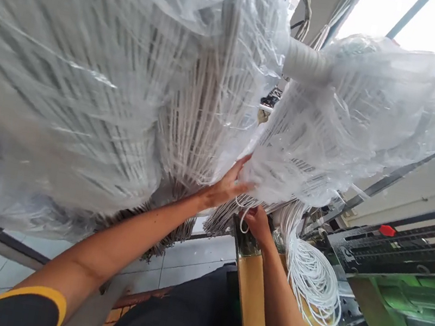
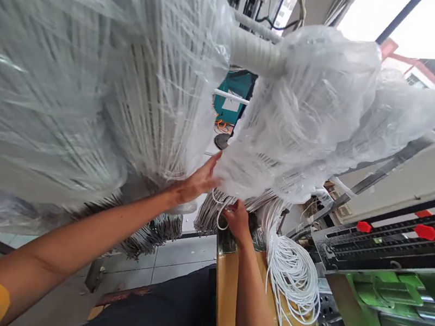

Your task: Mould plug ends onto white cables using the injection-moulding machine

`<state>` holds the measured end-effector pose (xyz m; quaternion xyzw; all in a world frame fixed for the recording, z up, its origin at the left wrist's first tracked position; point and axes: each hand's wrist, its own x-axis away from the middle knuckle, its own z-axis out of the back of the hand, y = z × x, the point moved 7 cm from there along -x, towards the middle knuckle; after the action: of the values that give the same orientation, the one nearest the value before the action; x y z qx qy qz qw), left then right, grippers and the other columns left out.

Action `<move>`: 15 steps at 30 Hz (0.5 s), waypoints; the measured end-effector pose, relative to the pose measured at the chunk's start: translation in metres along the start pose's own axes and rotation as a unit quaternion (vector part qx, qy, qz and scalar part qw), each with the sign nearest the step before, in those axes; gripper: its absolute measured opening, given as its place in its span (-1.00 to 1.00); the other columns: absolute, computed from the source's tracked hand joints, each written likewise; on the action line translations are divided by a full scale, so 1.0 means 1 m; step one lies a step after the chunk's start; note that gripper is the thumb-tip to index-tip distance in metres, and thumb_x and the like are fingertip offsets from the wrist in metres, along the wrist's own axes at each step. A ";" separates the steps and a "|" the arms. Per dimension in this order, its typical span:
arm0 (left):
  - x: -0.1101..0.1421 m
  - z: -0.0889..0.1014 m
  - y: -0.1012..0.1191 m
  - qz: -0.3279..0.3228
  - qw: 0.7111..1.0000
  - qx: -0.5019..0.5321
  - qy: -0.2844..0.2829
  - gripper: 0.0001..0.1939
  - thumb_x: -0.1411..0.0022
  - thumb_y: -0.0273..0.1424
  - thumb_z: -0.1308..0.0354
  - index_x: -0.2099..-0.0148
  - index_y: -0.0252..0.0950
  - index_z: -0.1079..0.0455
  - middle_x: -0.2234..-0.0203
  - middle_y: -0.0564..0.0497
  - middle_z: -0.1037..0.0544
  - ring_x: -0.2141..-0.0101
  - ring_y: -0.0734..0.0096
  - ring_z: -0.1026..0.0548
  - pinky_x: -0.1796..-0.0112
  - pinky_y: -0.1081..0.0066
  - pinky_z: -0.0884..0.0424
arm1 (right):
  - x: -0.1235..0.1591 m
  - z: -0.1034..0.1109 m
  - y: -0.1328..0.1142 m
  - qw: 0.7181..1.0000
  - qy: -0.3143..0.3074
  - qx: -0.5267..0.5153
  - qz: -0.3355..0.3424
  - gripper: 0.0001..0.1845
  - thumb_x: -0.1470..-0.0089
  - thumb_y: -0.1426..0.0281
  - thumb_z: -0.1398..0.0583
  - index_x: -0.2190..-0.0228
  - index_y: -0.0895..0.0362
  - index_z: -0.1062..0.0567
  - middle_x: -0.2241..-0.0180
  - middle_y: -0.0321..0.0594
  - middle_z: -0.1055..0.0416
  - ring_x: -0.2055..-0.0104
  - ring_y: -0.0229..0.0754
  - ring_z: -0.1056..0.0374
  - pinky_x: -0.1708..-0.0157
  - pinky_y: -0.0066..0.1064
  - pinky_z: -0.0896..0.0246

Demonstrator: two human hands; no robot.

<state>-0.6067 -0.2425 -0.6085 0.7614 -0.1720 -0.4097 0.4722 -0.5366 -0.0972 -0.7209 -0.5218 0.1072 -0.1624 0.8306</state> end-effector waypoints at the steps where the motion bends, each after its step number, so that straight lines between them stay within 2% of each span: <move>1: 0.014 0.004 -0.011 0.011 1.000 -0.015 -0.024 -0.16 -0.18 -0.14 -0.22 -0.37 -0.21 0.08 -0.27 -0.17 -0.19 -0.25 0.06 -0.18 -0.20 0.16 -0.17 | 0.001 -0.002 -0.003 1.000 -0.023 -0.005 0.003 -0.68 0.22 0.34 -0.24 0.32 0.17 -0.51 0.34 -0.20 -0.53 0.27 -0.10 -0.40 0.15 -0.21 -0.30; 4: 0.057 0.022 -0.054 0.070 0.992 -0.099 -0.045 -0.21 -0.26 -0.25 -0.08 -0.42 -0.22 0.21 -0.35 -0.17 -0.03 -0.32 0.03 0.01 -0.27 0.01 0.03 | 0.011 -0.006 -0.015 0.995 -0.090 -0.031 0.009 -0.74 0.11 0.29 -0.18 0.37 0.18 -0.54 0.32 -0.16 -0.54 0.20 -0.07 -0.42 0.11 -0.23 -0.30; 7: 0.090 0.031 -0.077 0.076 0.980 -0.180 -0.037 -0.06 -0.08 -0.38 -0.22 -0.41 -0.29 0.18 -0.34 -0.22 -0.03 -0.31 -0.05 0.01 -0.29 -0.02 0.11 | 0.032 -0.009 -0.027 0.989 -0.139 -0.047 0.006 -0.75 0.04 0.28 -0.14 0.40 0.16 -0.56 0.30 -0.15 -0.54 0.16 -0.05 -0.42 0.06 -0.20 -0.29; 9: 0.109 0.028 -0.076 0.048 0.971 -0.231 -0.031 0.05 0.04 -0.48 -0.26 -0.42 -0.31 0.20 -0.34 -0.23 -0.01 -0.31 -0.05 0.01 -0.29 0.02 0.09 | 0.050 -0.012 -0.032 0.985 -0.166 -0.049 0.002 -0.77 0.05 0.28 -0.17 0.41 0.13 -0.56 0.32 -0.16 -0.54 0.15 -0.05 -0.42 0.02 -0.17 -0.26; 12: 0.140 0.019 -0.060 0.006 0.946 -0.325 -0.003 0.01 0.00 -0.58 -0.15 -0.42 -0.28 0.27 -0.34 -0.22 0.00 -0.31 0.01 -0.01 -0.28 0.03 -0.02 | 0.078 -0.015 -0.036 0.985 -0.171 -0.028 -0.015 -0.74 0.11 0.24 -0.25 0.35 0.11 -0.55 0.31 -0.16 -0.54 0.10 -0.01 -0.39 -0.06 -0.11 -0.19; 15: 0.170 0.011 -0.035 -0.030 0.928 -0.368 0.056 -0.22 -0.10 -0.56 -0.11 -0.35 -0.23 0.02 -0.22 -0.22 -0.24 -0.22 0.07 -0.22 -0.20 0.05 -0.20 | 0.101 -0.011 -0.039 0.992 -0.113 0.006 -0.053 -0.62 0.17 0.15 -0.32 0.33 0.14 -0.53 0.35 -0.12 -0.52 0.17 0.03 -0.40 0.02 -0.09 -0.26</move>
<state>-0.5167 -0.3414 -0.7192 0.5605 0.0401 -0.4147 0.7157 -0.4535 -0.1604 -0.6908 -0.5371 -0.0162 -0.1470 0.8305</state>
